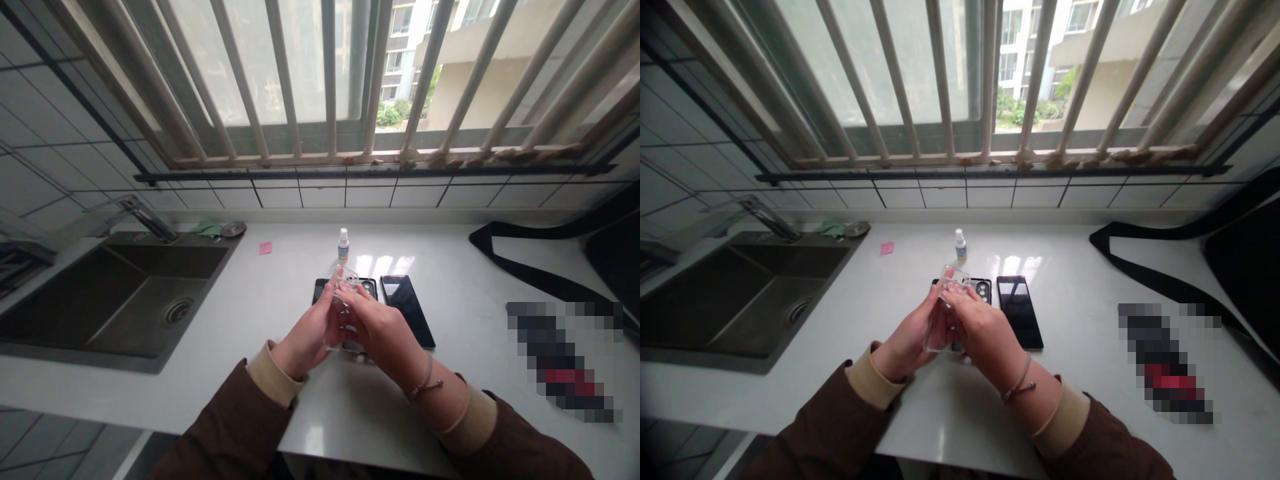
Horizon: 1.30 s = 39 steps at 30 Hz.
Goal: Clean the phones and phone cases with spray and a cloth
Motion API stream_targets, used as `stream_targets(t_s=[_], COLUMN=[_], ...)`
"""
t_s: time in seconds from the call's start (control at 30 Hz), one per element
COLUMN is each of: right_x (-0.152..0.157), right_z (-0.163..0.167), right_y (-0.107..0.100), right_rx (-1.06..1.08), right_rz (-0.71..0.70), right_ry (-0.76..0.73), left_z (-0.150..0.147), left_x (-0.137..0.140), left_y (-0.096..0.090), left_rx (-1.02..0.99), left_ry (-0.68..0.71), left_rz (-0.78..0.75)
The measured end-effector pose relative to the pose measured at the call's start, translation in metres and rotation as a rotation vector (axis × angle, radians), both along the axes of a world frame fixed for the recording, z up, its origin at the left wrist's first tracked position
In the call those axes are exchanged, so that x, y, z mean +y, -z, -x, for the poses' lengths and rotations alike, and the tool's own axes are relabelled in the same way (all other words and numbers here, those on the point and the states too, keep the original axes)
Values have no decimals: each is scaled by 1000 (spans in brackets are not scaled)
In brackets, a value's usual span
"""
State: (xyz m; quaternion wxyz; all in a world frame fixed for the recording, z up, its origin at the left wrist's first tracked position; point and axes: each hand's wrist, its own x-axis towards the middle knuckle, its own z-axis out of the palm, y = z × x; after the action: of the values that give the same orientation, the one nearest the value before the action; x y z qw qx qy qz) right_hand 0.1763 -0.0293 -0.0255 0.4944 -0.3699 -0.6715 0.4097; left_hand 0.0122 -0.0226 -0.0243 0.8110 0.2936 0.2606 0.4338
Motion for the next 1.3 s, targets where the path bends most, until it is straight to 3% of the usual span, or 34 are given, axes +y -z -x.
stream_targets(t_s=[0.07, 0.17, 0.4, 0.47, 0.53, 0.67, 0.77, 0.9, 1.1, 1.3], right_x=[-2, -6, -16, -14, -8, 13, 28, 33, 13, 4], right_z=[2, 5, 4, 1, -2, -11, -18, -22, -21, -8], right_y=[-1, -4, -14, -18, -21, -17, -9, -3, -7, -2], right_rx=[-41, -34, -46, -35, 131, 697, 864, 812, 169, -8], right_rz=[-18, -9, 37, 105, 255, 643, 755, 595, 172, 59], right_ry=[-69, -134, -265, -258, -187, 86, 285, 371, 352, 177], left_z=[-1, 0, 10, 12, 13, 14, 16, 19, 13, 6], left_x=[1, 2, 8, 9, 10, 10, 10, 9, 1, -2], left_y=[0, -2, -5, -6, -8, -11, -13, -16, -17, -11], left_rx=[7, 50, 71, 64, 63, 42, 22, 35, 85, 96], left_ry=[-125, -202, -222, -214, -214, -120, -49, 6, 116, 179], left_rz=[9, 30, -25, -29, -11, 13, 8, 15, -2, -10])
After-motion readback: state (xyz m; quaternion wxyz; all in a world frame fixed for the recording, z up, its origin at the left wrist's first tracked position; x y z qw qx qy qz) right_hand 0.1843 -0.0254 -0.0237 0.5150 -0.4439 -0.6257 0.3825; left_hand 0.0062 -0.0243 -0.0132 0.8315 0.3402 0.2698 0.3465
